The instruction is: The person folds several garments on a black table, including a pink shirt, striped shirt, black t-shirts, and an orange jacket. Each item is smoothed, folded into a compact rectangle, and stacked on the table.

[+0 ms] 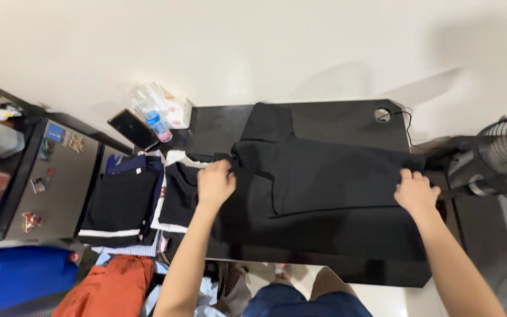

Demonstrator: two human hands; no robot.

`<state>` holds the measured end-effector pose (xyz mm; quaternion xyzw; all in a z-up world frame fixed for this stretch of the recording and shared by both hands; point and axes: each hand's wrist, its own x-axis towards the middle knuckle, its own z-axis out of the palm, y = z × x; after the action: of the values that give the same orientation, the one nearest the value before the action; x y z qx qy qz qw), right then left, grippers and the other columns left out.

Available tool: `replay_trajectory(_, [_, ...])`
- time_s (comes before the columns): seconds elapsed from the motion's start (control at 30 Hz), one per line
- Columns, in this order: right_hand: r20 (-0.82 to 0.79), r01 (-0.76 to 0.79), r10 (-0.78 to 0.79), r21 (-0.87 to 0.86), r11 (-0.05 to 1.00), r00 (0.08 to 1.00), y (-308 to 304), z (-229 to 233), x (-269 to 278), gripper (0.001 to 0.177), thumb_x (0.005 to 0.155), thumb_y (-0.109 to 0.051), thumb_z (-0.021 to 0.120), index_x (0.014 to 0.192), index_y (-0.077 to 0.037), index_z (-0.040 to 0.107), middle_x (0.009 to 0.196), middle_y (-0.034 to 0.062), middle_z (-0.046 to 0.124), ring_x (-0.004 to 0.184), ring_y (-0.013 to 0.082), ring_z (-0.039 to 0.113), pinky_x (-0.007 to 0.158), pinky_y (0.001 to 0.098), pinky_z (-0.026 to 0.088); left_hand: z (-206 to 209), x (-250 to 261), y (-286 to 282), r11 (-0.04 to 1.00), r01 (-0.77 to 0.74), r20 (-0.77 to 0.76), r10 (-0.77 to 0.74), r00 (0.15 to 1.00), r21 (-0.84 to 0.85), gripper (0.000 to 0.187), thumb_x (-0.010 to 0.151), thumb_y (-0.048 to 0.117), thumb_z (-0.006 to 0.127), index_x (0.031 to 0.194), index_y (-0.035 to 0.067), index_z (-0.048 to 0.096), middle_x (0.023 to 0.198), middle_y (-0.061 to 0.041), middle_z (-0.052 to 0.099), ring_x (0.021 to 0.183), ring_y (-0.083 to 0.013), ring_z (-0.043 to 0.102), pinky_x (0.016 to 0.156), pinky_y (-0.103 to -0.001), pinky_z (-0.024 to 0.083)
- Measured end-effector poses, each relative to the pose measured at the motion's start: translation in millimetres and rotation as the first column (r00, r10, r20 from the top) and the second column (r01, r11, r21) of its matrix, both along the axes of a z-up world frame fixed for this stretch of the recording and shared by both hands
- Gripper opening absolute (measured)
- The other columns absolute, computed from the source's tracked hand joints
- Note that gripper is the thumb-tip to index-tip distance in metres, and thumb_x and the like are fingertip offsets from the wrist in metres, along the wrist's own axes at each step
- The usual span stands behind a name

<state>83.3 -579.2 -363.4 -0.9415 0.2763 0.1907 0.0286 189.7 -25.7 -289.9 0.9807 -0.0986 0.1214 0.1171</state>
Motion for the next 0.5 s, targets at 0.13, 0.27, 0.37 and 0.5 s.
replay_trajectory(0.13, [0.161, -0.217, 0.216, -0.011, 0.976, 0.963, -29.6, -36.7, 49.8, 0.056, 0.098, -0.025, 0.052, 0.153, -0.026, 0.044, 0.156, 0.0061, 0.044, 0.150, 0.0305, 0.035, 0.109, 0.0661, 0.036, -33.5, 99.2, -71.8, 0.983, 0.184, -0.167, -0.181, 0.969, -0.001, 0.030, 0.086, 0.026, 0.067, 0.114, 0.017, 0.062, 0.103, -0.002, 0.069, 0.105, -0.0281, 0.064, 0.083, -0.049, 0.051])
replay_trajectory(0.27, [0.032, -0.299, 0.298, 0.122, 0.946, 0.954, -43.4, -32.5, 71.3, 0.074, 0.102, -0.022, 0.055, 0.166, -0.025, 0.020, 0.171, 0.0043, 0.028, 0.155, 0.0336, 0.027, 0.116, 0.0690, 0.033, -71.3, 175.4, -127.9, 0.999, -0.039, -0.310, 0.044, 0.950, 0.024, 0.050, 0.094, 0.032, 0.069, 0.139, 0.015, 0.055, 0.135, -0.010, 0.060, 0.128, -0.0323, 0.058, 0.096, -0.052, 0.056])
replay_trajectory(0.37, [-0.051, -0.336, 0.339, 0.053, 0.940, 0.939, -58.7, -44.0, 71.0, 0.081, 0.098, -0.026, 0.063, 0.166, -0.025, 0.020, 0.162, 0.0025, 0.038, 0.150, 0.0297, 0.034, 0.118, 0.0647, 0.034, -103.1, 198.0, -139.3, 0.979, -0.206, -0.361, 0.195, 0.912, 0.007, 0.059, 0.098, 0.037, 0.067, 0.148, 0.015, 0.043, 0.152, -0.013, 0.043, 0.144, -0.0360, 0.042, 0.107, -0.058, 0.048])
replay_trajectory(0.5, [-0.062, -0.349, 0.350, 0.028, 0.937, 0.935, -61.8, -40.6, 81.8, 0.083, 0.095, -0.025, 0.068, 0.165, -0.024, 0.024, 0.144, 0.0025, 0.052, 0.145, 0.0255, 0.036, 0.121, 0.0611, 0.030, -133.6, 217.0, -115.8, 0.931, -0.364, -0.452, 0.312, 0.836, -0.029, 0.082, 0.093, 0.036, 0.074, 0.157, 0.013, 0.029, 0.165, -0.014, 0.026, 0.151, -0.0343, 0.034, 0.113, -0.059, 0.043])
